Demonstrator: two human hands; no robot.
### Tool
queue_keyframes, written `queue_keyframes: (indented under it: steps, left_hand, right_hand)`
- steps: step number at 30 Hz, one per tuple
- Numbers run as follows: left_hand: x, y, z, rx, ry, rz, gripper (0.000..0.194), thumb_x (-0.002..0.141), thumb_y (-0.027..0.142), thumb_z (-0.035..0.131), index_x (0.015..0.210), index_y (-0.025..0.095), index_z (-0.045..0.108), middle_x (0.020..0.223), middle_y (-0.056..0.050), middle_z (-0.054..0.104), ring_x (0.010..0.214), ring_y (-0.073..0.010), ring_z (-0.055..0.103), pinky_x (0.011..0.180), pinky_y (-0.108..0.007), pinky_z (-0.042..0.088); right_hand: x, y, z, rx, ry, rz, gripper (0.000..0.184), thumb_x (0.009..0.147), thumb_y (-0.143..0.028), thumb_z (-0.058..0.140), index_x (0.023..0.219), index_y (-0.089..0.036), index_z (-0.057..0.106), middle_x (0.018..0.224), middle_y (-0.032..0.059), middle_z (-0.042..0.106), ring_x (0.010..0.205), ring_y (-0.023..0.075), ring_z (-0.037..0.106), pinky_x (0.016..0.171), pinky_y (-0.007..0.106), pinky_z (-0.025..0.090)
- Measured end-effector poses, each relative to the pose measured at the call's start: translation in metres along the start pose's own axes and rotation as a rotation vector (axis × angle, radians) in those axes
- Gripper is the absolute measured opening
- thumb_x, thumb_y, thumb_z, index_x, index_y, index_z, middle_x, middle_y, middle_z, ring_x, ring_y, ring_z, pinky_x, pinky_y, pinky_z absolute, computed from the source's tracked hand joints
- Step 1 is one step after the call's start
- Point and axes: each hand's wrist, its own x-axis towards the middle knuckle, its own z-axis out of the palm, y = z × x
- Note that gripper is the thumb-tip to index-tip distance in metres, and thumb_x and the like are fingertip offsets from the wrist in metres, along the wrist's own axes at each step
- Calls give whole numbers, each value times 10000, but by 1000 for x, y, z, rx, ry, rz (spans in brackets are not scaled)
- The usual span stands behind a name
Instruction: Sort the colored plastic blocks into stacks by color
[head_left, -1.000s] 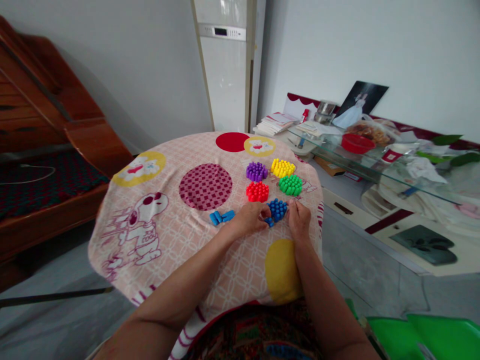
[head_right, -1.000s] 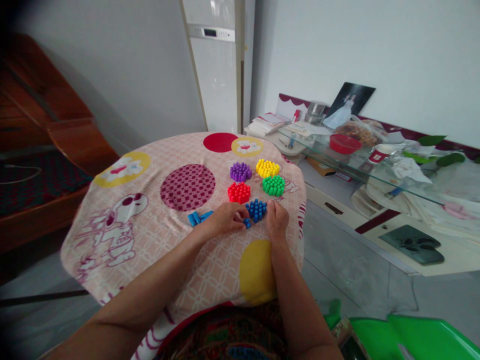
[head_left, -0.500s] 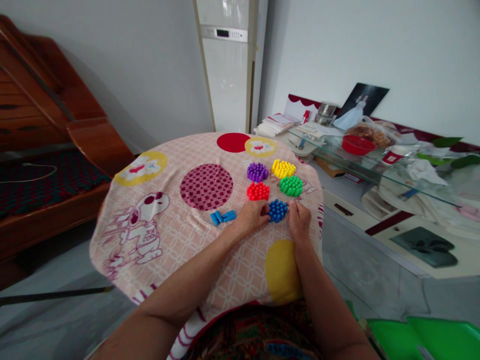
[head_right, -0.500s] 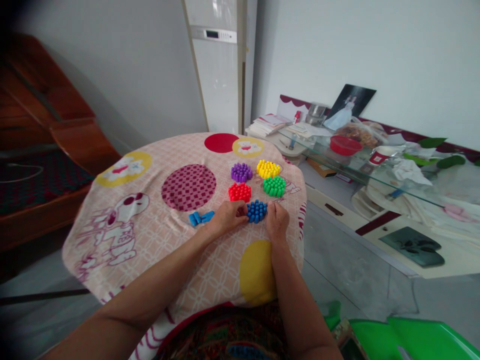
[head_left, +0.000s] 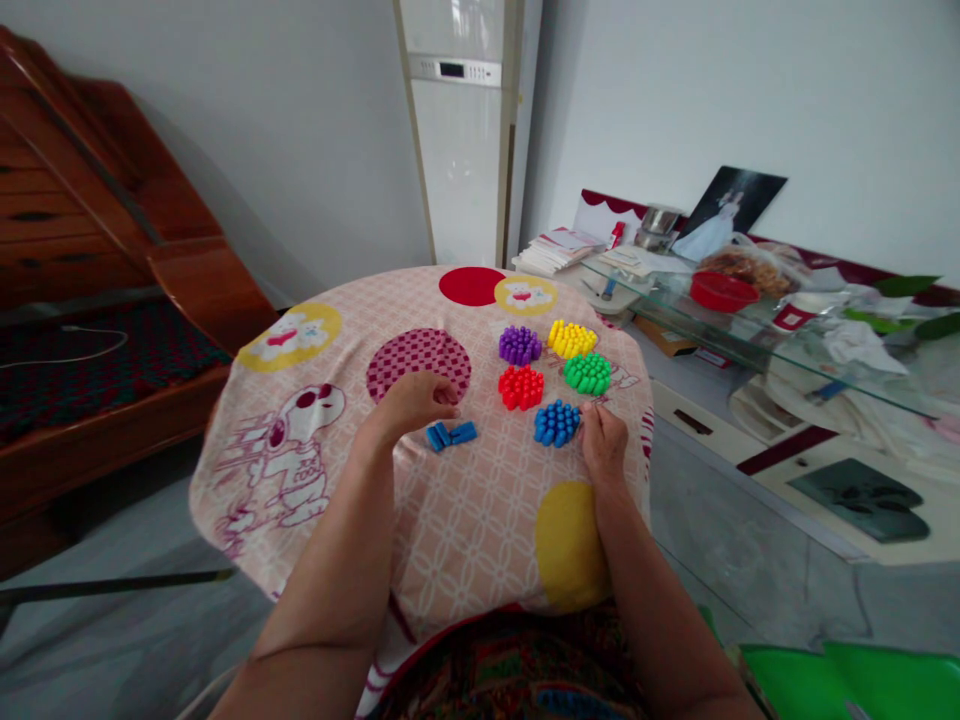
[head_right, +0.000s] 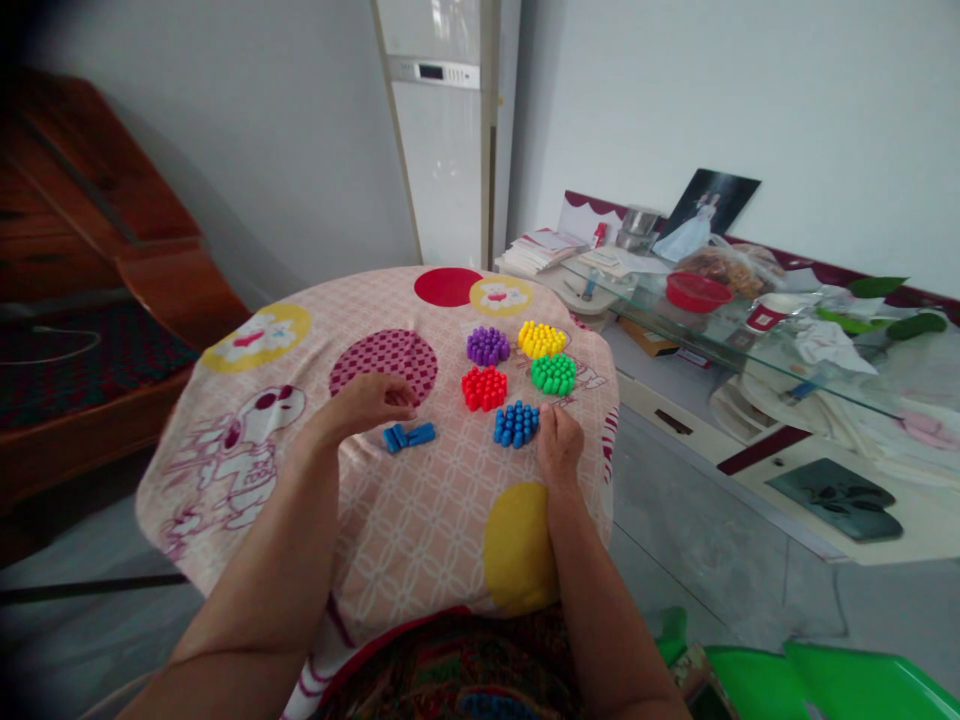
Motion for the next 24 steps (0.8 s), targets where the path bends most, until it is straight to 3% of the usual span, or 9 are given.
queue_keyframes:
  steps: [6, 10, 16, 24]
  left_hand:
    - [-1, 19, 21, 184, -148, 47, 218, 596, 164, 756, 810, 207, 740, 794, -37, 737, 777, -227, 679, 654, -261, 426]
    - [0, 33, 26, 227, -104, 101, 189, 683, 176, 711, 870, 195, 736, 853, -54, 741, 806, -228, 676, 696, -273, 438]
    - [3, 56, 42, -14, -37, 292, 265, 794, 214, 649, 1053, 185, 692, 929, -36, 744, 831, -176, 680, 745, -250, 476]
    - [11, 75, 78, 51, 85, 331, 222, 777, 117, 630, 988, 146, 696, 946, -82, 747, 872, -208, 688, 820, -302, 515]
  right_hand:
    - [0, -3, -1, -4, 8, -1, 432, 915, -485, 398, 569, -230, 444, 512, -27, 463, 530, 145, 431, 560, 297, 250]
    - [0, -3, -1, 0, 1, 7, 431, 912, -492, 391, 572, -232, 439, 507, -27, 455, 533, 143, 425, 559, 298, 249]
    - [0, -1, 1, -2, 8, 19, 445, 906, -515, 384, 570, -230, 443, 510, -23, 458, 532, 145, 430, 555, 297, 236]
    - [0, -1, 1, 15, 8, 14, 442, 911, -515, 389, 587, -225, 469, 517, -21, 477, 541, 144, 432, 561, 291, 253]
